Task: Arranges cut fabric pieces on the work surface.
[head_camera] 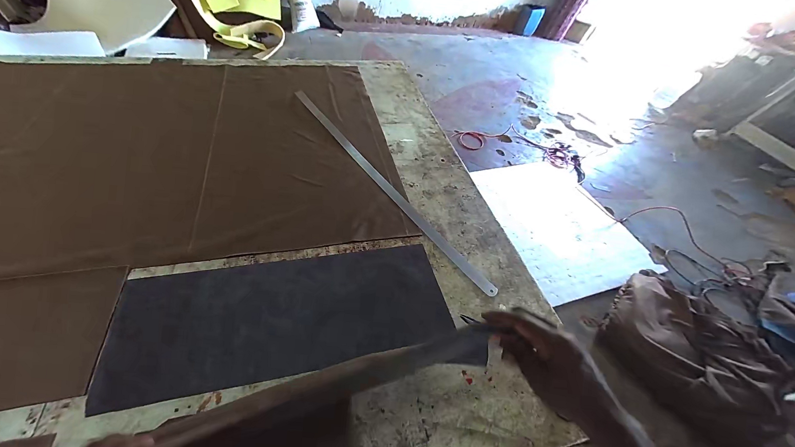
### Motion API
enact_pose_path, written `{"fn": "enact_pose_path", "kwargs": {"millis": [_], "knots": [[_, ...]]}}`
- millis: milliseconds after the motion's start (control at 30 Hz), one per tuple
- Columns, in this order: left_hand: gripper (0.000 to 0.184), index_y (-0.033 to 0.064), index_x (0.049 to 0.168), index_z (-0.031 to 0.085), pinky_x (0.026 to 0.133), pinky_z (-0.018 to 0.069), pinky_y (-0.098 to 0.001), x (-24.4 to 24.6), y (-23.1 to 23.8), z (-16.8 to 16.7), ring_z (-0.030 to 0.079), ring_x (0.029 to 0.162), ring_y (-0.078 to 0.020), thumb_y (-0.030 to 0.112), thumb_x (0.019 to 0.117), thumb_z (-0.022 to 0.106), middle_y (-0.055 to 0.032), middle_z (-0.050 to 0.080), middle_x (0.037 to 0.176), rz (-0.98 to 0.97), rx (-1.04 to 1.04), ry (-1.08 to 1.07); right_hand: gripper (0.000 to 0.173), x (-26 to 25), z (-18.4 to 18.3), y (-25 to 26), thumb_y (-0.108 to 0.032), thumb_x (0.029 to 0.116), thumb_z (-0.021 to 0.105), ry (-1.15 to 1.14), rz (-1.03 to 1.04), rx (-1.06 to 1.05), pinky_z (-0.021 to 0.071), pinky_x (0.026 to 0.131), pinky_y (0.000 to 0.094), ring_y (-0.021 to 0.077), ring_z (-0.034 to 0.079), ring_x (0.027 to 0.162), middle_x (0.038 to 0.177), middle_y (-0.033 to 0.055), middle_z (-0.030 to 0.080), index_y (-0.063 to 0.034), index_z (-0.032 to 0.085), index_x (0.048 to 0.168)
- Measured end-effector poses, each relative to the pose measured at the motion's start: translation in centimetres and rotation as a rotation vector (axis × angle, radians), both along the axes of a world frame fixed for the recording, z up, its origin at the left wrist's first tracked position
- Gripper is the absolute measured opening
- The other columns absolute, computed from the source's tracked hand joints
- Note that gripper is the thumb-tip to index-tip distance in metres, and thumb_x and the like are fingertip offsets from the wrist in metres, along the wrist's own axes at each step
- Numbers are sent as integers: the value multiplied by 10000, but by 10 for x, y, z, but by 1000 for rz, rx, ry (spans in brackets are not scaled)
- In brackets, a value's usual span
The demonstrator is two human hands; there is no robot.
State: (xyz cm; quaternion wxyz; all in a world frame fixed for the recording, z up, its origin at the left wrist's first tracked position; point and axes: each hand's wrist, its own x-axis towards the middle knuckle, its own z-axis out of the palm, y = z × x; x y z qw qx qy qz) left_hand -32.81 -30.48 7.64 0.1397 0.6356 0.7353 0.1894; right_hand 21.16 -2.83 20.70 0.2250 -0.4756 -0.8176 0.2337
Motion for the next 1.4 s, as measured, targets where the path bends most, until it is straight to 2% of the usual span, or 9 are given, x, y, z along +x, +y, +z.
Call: {"fn": "enact_pose_path", "kwargs": {"millis": [100, 267, 400, 567, 867, 1133, 1267, 1333, 1400], "knots": [[321, 57, 1175, 705, 933, 536, -572, -72, 47, 34, 671, 1059, -356, 309, 1039, 560, -181, 698, 1103, 4, 89, 105, 145, -21, 24, 61, -118, 995, 613, 21, 35, 79, 621, 657, 392, 141, 677, 698, 938, 22, 704, -108, 718, 1094], [305, 82, 1151, 714, 806, 520, -677, -117, 137, 118, 685, 955, -396, 315, 1020, 568, -176, 699, 1055, 190, 270, 227, 90, -58, 41, 155, -76, 982, 653, 213, -55, 34, 639, 709, 422, 193, 727, 718, 888, 90, 729, -44, 676, 1063], [369, -18, 1113, 695, 922, 477, -646, -111, 162, 155, 630, 1036, -448, 303, 1038, 531, -239, 666, 1065, 155, 494, 254, 119, -66, 52, 162, -40, 955, 673, 348, -142, 139, 626, 750, 419, 186, 723, 776, 967, 73, 746, -69, 694, 1068], [324, -46, 1118, 692, 1022, 483, -564, -111, 133, 86, 626, 1134, -409, 225, 1036, 533, -247, 669, 1160, 83, 614, 247, 107, -43, -24, 123, -108, 922, 716, 240, -196, 299, 606, 868, 453, 232, 674, 1090, 1339, 105, 626, -66, 697, 1019], [224, -7, 1073, 732, 1117, 411, -526, -78, 74, -70, 551, 1266, -408, 24, 931, 563, -251, 623, 1285, 261, 326, 52, 103, -67, -193, 43, 24, 872, 668, 284, -554, 58, 590, 898, 428, 254, 678, 1092, 1193, 141, 690, -36, 734, 924], [344, -3, 1218, 683, 1144, 359, -558, -74, 69, -87, 482, 1319, -476, 35, 882, 620, -304, 546, 1371, 595, 328, 105, 150, -66, -194, 41, -43, 918, 683, 239, -624, -5, 600, 772, 395, 224, 683, 902, 1085, 138, 679, -71, 763, 1042], [404, 19, 1341, 619, 947, 517, -560, -82, 71, -83, 654, 1068, -382, 77, 944, 572, -248, 654, 1233, 747, 269, -6, 233, -64, -183, 48, -201, 999, 634, 241, -574, -286, 625, 646, 394, 177, 707, 689, 913, 76, 729, -98, 727, 1187], [466, 47, 1435, 545, 953, 528, -592, -84, 71, -79, 658, 1150, -374, 67, 969, 543, -214, 615, 1371, 745, 222, -139, 255, -64, -183, 51, -203, 1032, 578, 358, -551, -447, 639, 635, 395, 194, 728, 691, 895, 83, 739, -78, 691, 1224], [559, 86, 1517, 454, 788, 593, -543, -83, 73, -78, 690, 1048, -310, 30, 962, 498, -173, 536, 1480, 743, 224, -328, 290, -64, -181, 54, -243, 1071, 517, 511, -561, -566, 645, 682, 403, 232, 749, 762, 971, 120, 753, -35, 681, 1191]]}}
